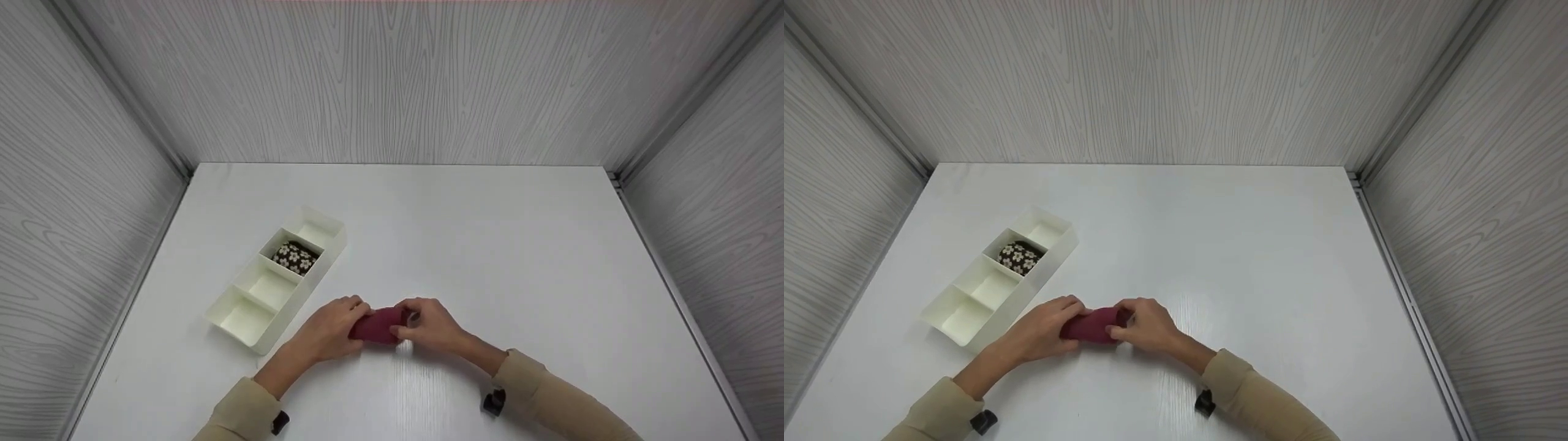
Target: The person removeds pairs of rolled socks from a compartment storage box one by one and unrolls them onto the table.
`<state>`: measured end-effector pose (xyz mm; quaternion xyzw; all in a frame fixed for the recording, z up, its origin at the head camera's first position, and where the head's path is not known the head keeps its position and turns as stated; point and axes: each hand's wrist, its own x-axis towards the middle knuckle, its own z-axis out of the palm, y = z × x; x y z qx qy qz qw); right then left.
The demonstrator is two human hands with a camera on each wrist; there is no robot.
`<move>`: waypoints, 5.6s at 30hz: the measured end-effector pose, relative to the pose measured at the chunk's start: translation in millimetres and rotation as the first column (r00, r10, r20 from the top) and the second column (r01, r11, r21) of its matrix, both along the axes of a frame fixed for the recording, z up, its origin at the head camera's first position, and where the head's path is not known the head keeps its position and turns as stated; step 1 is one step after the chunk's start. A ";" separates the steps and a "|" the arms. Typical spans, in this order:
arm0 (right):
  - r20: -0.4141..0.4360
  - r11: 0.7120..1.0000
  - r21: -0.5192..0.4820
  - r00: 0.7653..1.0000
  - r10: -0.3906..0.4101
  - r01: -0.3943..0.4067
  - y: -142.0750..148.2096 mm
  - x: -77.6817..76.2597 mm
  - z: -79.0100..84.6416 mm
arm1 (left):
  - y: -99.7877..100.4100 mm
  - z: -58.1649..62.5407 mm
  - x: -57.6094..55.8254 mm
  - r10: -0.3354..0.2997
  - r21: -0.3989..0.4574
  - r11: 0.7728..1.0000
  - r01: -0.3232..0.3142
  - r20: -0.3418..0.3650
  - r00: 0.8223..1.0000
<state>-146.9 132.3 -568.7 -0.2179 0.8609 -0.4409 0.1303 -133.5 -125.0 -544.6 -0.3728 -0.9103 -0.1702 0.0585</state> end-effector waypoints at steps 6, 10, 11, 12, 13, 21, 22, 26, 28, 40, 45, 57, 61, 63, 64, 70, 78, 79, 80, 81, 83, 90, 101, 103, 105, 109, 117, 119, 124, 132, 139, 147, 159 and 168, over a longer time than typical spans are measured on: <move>-0.090 0.992 0.124 0.996 0.018 -0.006 0.2 4.2 -1.0 | -1.7 -4.4 0.2 -0.003 -0.004 1.000 0.003 0.069 0.998; -0.185 0.983 0.185 0.982 0.031 0.003 1.5 4.9 -2.0 | -1.7 -7.2 -2.1 -0.004 -0.005 1.000 0.005 0.103 0.995; -0.219 0.981 0.196 0.975 0.038 0.005 2.0 4.6 -2.2 | -1.3 -7.3 -3.0 -0.002 -0.007 1.000 0.003 0.114 0.994; -0.262 0.978 0.207 0.964 0.050 0.006 2.5 4.0 -2.2 | -0.7 -7.1 -3.9 0.001 -0.010 1.000 0.001 0.126 0.992; -0.309 0.977 0.215 0.949 0.064 0.004 3.2 3.3 -2.5 | -0.2 -7.0 -5.0 0.002 -0.012 1.000 0.000 0.135 0.991; -0.688 0.972 0.213 0.692 0.219 -0.095 7.7 -3.4 -4.8 | 2.5 -5.6 -14.3 0.002 -0.028 1.000 0.002 0.140 0.990; -0.704 0.969 0.226 0.670 0.236 -0.104 8.1 -3.5 -4.7 | 2.6 -5.3 -15.3 0.003 -0.033 0.999 0.002 0.142 0.990; -0.733 0.946 0.304 0.607 0.308 -0.112 9.3 -3.0 -3.5 | 3.3 -4.4 -19.2 0.001 -0.052 0.999 0.007 0.141 0.990; -0.733 0.932 0.348 0.591 0.337 -0.099 9.1 -2.8 -2.5 | 3.4 -4.2 -20.9 0.004 -0.058 0.998 0.004 0.138 0.990; -0.730 0.889 0.458 0.568 0.379 -0.003 5.6 -10.2 1.0 | 0.0 -7.8 -15.4 0.051 -0.029 0.998 -0.049 0.106 0.993; -0.705 0.882 0.471 0.605 0.370 0.010 4.5 -15.1 -1.2 | -3.2 -7.0 -10.5 0.058 0.007 0.998 -0.058 0.018 0.998; -0.620 0.909 0.415 0.721 0.309 -0.034 2.7 -29.7 -0.1 | -3.2 -11.7 -6.4 0.080 -0.030 0.996 -0.088 -0.205 0.975; -0.584 0.914 0.405 0.759 0.288 -0.035 2.6 -35.6 -0.3 | -0.3 -14.8 -9.3 0.085 -0.066 0.992 -0.106 -0.264 0.961; -0.567 0.916 0.400 0.777 0.273 -0.031 2.4 -38.2 -1.4 | 1.5 -15.7 -11.0 0.089 -0.081 0.990 -0.116 -0.283 0.955; -0.560 0.917 0.399 0.784 0.268 -0.029 2.3 -39.2 -1.9 | 2.3 -16.0 -11.9 0.091 -0.090 0.988 -0.122 -0.287 0.954; -0.531 0.922 0.385 0.810 0.248 -0.031 1.7 -42.3 -4.1 | 6.1 -15.9 -17.2 0.109 -0.135 0.979 -0.155 -0.298 0.948; -0.563 0.914 0.405 0.788 0.250 -0.001 5.7 -43.2 -3.4 | 7.9 -11.8 -25.6 0.122 -0.164 0.972 -0.167 -0.252 0.960; -0.576 0.914 0.406 0.777 0.253 0.003 6.4 -43.1 -3.4 | 8.0 -11.1 -26.5 0.122 -0.167 0.972 -0.165 -0.242 0.963; -0.590 0.913 0.407 0.767 0.254 0.011 7.0 -42.7 -3.4 | 8.2 -10.4 -27.4 0.123 -0.169 0.972 -0.164 -0.229 0.966; -0.600 0.912 0.410 0.759 0.254 0.018 7.5 -42.3 -3.5 | 8.4 -9.7 -28.3 0.122 -0.168 0.973 -0.161 -0.218 0.968; -0.622 0.907 0.419 0.739 0.259 0.034 8.1 -41.3 -3.2 | 8.9 -8.6 -30.4 0.121 -0.170 0.973 -0.156 -0.200 0.972; -0.682 0.888 0.454 0.668 0.299 0.065 8.6 -36.0 1.6 | 11.3 -4.1 -40.5 0.137 -0.189 0.970 -0.150 -0.081 0.987; -0.741 0.844 0.526 0.545 0.393 0.106 7.9 -29.8 0.2 | 11.1 -1.9 -55.3 0.159 -0.144 0.979 -0.142 0.112 0.981; -0.741 0.831 0.543 0.531 0.410 0.116 7.4 -30.4 -0.3 | 10.9 -2.5 -57.1 0.161 -0.146 0.979 -0.143 0.115 0.980; -0.739 0.815 0.565 0.522 0.427 0.133 6.7 -31.6 -0.7 | 10.7 -2.9 -58.1 0.165 -0.147 0.978 -0.148 0.112 0.980; -0.719 0.783 0.603 0.527 0.452 0.152 4.6 -34.9 -0.1 | 10.0 -3.8 -58.2 0.171 -0.128 0.979 -0.160 0.085 0.982; -0.654 0.764 0.633 0.617 0.438 0.128 -2.1 -43.1 2.1 | 6.5 -10.6 -54.3 0.182 -0.033 0.982 -0.184 -0.052 0.982; -0.645 0.766 0.631 0.634 0.428 0.124 -3.4 -45.8 2.0 | 5.8 -11.8 -52.5 0.185 -0.011 0.982 -0.186 -0.083 0.979; -0.628 0.773 0.624 0.664 0.405 0.118 -5.5 -52.9 1.9 | 5.3 -13.3 -48.1 0.187 0.018 0.982 -0.186 -0.127 0.974; -0.576 0.805 0.590 0.735 0.358 0.070 -7.8 -61.2 3.1 | 6.1 -14.8 -45.1 0.193 0.005 0.981 -0.194 -0.120 0.974; -0.553 0.825 0.564 0.759 0.343 0.038 -9.5 -59.7 3.8 | 5.0 -15.1 -42.2 0.165 0.014 0.986 -0.165 -0.138 0.977; -0.492 0.885 0.466 0.827 0.271 -0.012 -8.8 -59.1 0.6 | 4.5 -16.3 -42.7 0.142 -0.021 0.989 -0.147 -0.143 0.979; -0.267 0.958 0.285 0.961 0.069 0.011 -2.3 -63.5 2.6 | 9.3 -13.6 -56.5 0.138 -0.002 0.990 -0.140 -0.146 0.980; -0.299 0.969 0.237 0.954 0.006 0.068 2.9 -66.1 0.8 | 11.2 -12.1 -71.7 0.145 -0.016 0.989 -0.147 -0.093 0.985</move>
